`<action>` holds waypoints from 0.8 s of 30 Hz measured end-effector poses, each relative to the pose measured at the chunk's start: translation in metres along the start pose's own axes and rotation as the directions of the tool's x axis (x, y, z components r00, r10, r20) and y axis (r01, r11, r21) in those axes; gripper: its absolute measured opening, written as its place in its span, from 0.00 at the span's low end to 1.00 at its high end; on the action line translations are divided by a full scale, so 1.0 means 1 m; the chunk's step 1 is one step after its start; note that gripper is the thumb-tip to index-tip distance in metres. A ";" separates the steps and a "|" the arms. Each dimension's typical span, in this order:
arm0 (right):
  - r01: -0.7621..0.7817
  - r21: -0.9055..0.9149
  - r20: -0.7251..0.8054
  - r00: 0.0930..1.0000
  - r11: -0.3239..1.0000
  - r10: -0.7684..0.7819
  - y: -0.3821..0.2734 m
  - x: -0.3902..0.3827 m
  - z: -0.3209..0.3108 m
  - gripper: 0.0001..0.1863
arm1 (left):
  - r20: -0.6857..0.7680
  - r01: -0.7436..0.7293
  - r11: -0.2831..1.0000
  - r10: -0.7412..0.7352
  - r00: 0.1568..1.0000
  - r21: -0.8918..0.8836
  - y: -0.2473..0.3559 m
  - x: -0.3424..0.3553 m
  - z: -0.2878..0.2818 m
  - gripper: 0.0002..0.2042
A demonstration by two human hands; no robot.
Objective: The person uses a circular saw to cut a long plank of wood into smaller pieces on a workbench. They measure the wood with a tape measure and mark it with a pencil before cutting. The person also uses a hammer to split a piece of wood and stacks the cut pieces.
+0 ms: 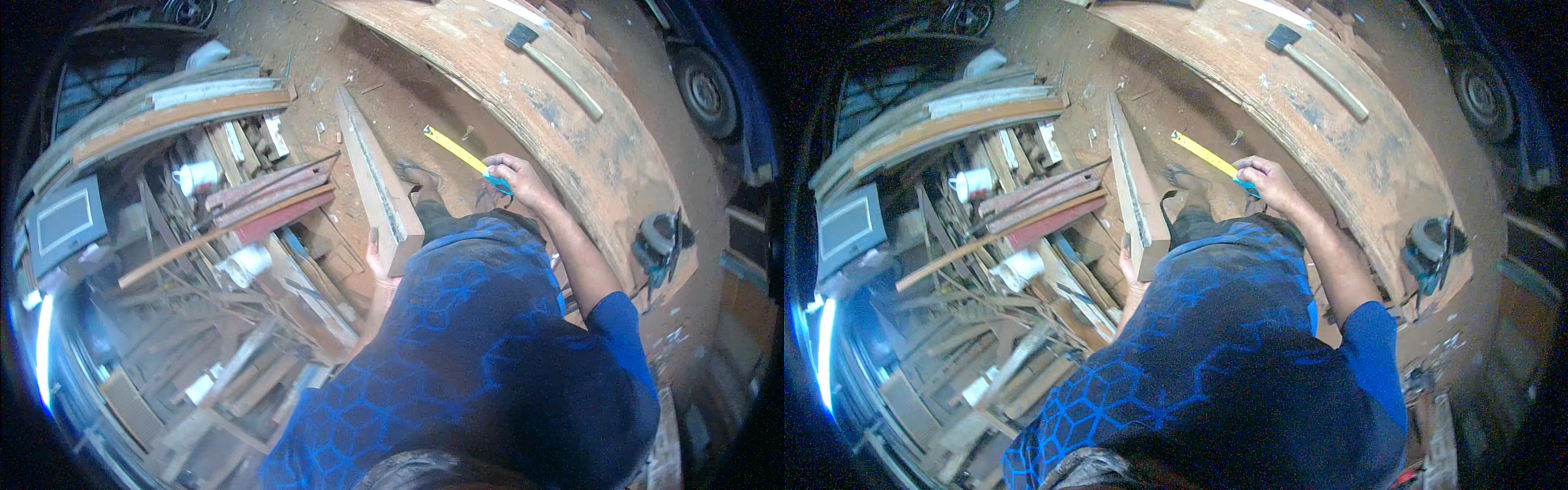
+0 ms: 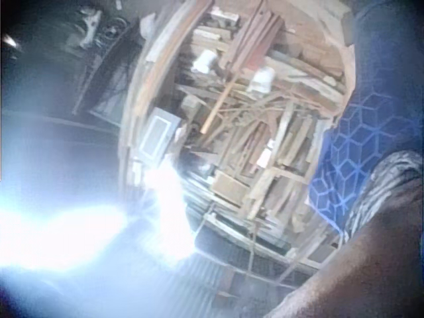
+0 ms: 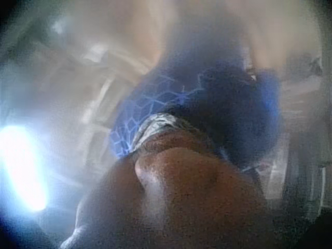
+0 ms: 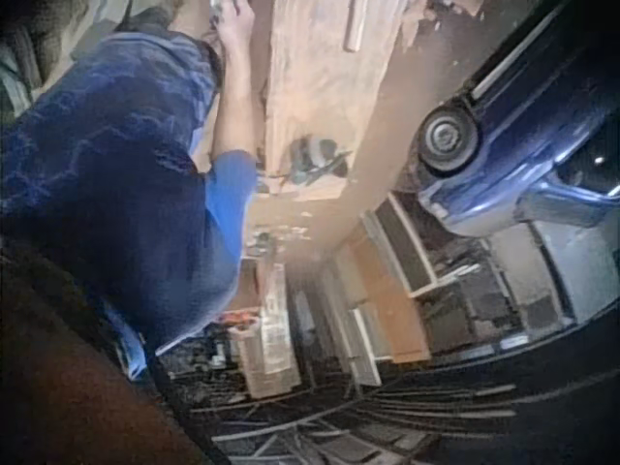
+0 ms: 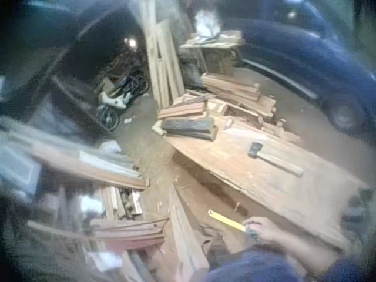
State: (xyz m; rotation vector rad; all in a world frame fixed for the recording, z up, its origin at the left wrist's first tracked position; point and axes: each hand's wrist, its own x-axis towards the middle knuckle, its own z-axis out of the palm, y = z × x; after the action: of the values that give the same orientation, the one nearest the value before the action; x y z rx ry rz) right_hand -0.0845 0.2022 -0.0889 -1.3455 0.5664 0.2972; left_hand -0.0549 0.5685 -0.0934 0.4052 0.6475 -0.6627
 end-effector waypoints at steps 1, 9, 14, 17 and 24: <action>0.003 -0.004 -0.002 1.000 1.000 -0.003 0.002 -0.005 0.000 0.17 | 0.049 -0.032 0.998 0.035 0.998 -0.053 -0.001 0.002 -0.008 0.29; -0.003 -0.047 0.173 0.985 0.999 0.011 0.014 -0.002 0.023 0.16 | 0.175 -0.004 0.980 0.039 0.984 -0.196 -0.014 0.001 0.013 0.26; 0.099 -0.181 0.322 0.946 0.978 -0.036 -0.014 0.014 0.037 0.15 | 0.167 0.001 0.974 0.038 0.985 -0.229 -0.011 -0.002 0.006 0.26; 0.039 -0.193 0.383 0.923 0.980 0.039 -0.040 0.018 0.044 0.16 | 0.173 0.000 0.967 0.045 0.984 -0.254 -0.011 -0.002 0.003 0.25; 0.064 -0.261 0.548 0.831 0.963 0.093 -0.069 0.025 0.066 0.17 | 0.190 -0.009 0.952 0.070 0.979 -0.305 -0.011 -0.004 0.000 0.25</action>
State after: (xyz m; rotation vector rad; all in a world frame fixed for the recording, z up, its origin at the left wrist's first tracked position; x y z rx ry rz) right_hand -0.0147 0.2489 -0.0375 -1.4283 0.0383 0.7752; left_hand -0.0646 0.5621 -0.0922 0.0640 0.5379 -0.5457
